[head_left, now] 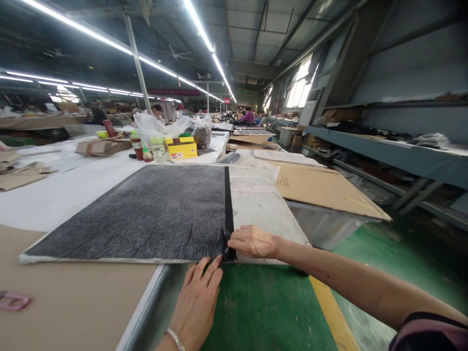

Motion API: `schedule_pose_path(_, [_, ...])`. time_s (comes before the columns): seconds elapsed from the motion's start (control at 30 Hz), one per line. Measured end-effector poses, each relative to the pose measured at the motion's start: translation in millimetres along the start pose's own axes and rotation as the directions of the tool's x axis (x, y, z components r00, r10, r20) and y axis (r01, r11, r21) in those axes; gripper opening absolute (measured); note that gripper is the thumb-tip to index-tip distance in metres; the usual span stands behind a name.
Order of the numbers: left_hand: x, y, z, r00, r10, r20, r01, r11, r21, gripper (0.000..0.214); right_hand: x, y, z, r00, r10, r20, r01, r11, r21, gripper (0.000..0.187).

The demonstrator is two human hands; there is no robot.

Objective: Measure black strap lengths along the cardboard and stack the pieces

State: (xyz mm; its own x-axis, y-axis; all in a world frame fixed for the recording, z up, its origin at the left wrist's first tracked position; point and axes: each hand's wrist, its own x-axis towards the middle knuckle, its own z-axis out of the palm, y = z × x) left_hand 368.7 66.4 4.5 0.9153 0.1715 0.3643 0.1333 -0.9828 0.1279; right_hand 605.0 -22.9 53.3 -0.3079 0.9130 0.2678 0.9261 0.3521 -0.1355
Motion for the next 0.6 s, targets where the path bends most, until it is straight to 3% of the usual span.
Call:
schedule_pose_path(0.07, [-1,2,1.4,1.0,-0.007,-0.009,0.007,1.0,0.012,0.043,-8,4,-2,0.978,0.128,-0.162,-0.119,0.991,0.068,0.019])
schedule_pose_path(0.1, [-2,2,2.0,1.0,-0.008,-0.015,0.008,1.0,0.019,0.044,-11,7,-5,0.944,0.208,-0.256,-0.184,0.976,0.113,0.019])
schedule_pose_path(0.17, [-3,3,3.2,0.999,-0.003,-0.032,0.004,0.999,0.033,0.046,-16,16,-13,0.832,0.355,-0.426,-0.281,0.932,0.228,0.021])
schedule_pose_path(0.27, [-6,5,6.1,0.998,0.01,-0.055,-0.007,0.998,0.062,0.05,-16,36,-40,0.645,0.489,-0.587,-0.294,0.868,0.399,0.023])
schedule_pose_path(0.37, [-9,6,11.9,0.997,0.035,-0.069,-0.028,0.994,0.101,0.052,-10,57,-90,0.443,0.538,-0.717,-0.208,0.84,0.502,0.028])
schedule_pose_path(0.47, [-13,5,21.9,0.99,0.072,-0.119,-0.056,0.989,0.134,0.06,-1,69,-156,0.231,0.522,-0.821,-0.097,0.852,0.514,0.028])
schedule_pose_path(0.6, [-17,4,32.3,0.976,0.111,-0.188,-0.09,0.989,0.115,0.069,21,53,-235,-0.018,0.401,-0.916,0.042,0.915,0.4,0.015])
